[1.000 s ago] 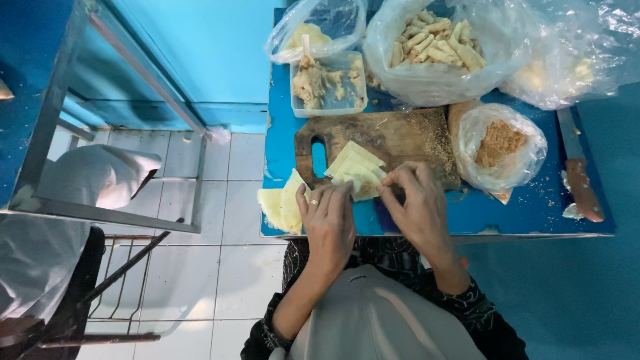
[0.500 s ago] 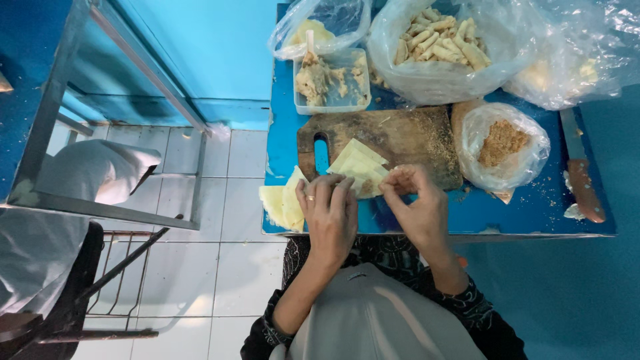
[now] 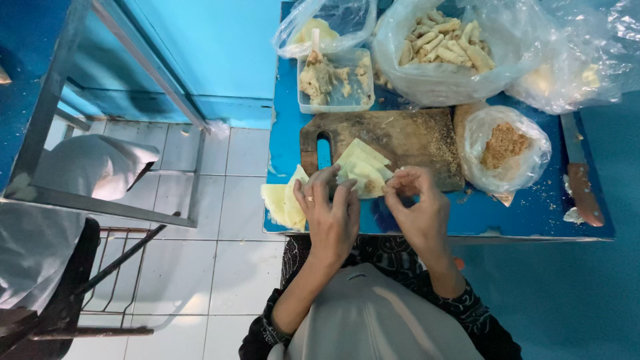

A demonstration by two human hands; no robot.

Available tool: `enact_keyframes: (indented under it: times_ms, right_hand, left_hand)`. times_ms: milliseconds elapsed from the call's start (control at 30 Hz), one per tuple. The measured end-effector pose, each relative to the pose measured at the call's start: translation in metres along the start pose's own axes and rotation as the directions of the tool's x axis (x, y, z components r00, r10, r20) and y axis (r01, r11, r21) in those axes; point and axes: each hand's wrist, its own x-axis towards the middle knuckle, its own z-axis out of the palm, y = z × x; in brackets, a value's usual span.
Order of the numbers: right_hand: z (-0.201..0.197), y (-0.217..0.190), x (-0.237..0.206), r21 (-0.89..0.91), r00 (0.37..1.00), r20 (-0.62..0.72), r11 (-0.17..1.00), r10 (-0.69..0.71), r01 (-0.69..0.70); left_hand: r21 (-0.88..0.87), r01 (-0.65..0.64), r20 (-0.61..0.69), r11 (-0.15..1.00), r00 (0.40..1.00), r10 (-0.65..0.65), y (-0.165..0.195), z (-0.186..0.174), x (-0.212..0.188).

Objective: The person folds small square dough wrappers on a wooden cutting board, pressing the edges together by hand to seal them, and places the folded pieces aside. They repeatedly take new wrapper squares, fold them into triangles, and set finished pieces with the growing pile of folded pastries.

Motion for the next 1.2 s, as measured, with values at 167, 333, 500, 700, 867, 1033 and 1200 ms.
enact_keyframes:
  times_ms: [167, 333, 500, 700, 867, 1033, 1200]
  right_hand:
    - [0.006, 0.006, -0.002, 0.221, 0.999, 0.029, 0.975, 0.013, -0.019]
    - [0.01, 0.005, -0.001, 0.258, 0.998, 0.056, 0.966, -0.009, -0.006]
    - [0.005, -0.005, 0.007, -0.012, 0.957, 0.051, 0.958, -0.287, 0.288]
    - [-0.016, -0.01, 0.024, -0.128, 0.842, 0.305, 0.857, -0.445, 0.5]
    - [-0.019, 0.005, 0.039, -0.144, 0.784, 0.351, 0.798, -0.512, 0.585]
    - [-0.005, 0.023, 0.054, -0.152, 0.888, 0.356, 0.919, -0.292, 0.363]
    - [0.004, 0.025, 0.052, -0.069, 0.931, 0.247, 0.954, -0.267, 0.292]
  left_hand:
    - [0.003, 0.001, 0.01, 1.0, 1.0, -0.001, 0.0, 0.0, 0.0]
    - [0.01, -0.023, 0.029, 1.0, 0.999, 0.023, 0.0, -0.004, 0.001]
    - [0.125, -0.117, 0.138, 0.985, 0.985, 0.1, -0.003, -0.018, 0.005]
    - [0.123, -0.291, 0.249, 0.949, 0.935, 0.254, -0.016, -0.03, 0.014]
    - [0.053, -0.314, 0.308, 0.948, 0.908, 0.284, -0.028, -0.028, 0.027]
    - [-0.014, -0.074, 0.329, 0.997, 0.941, 0.075, -0.028, -0.013, 0.04]
    - [-0.124, 0.094, 0.251, 0.988, 0.966, -0.061, -0.024, -0.007, 0.042]
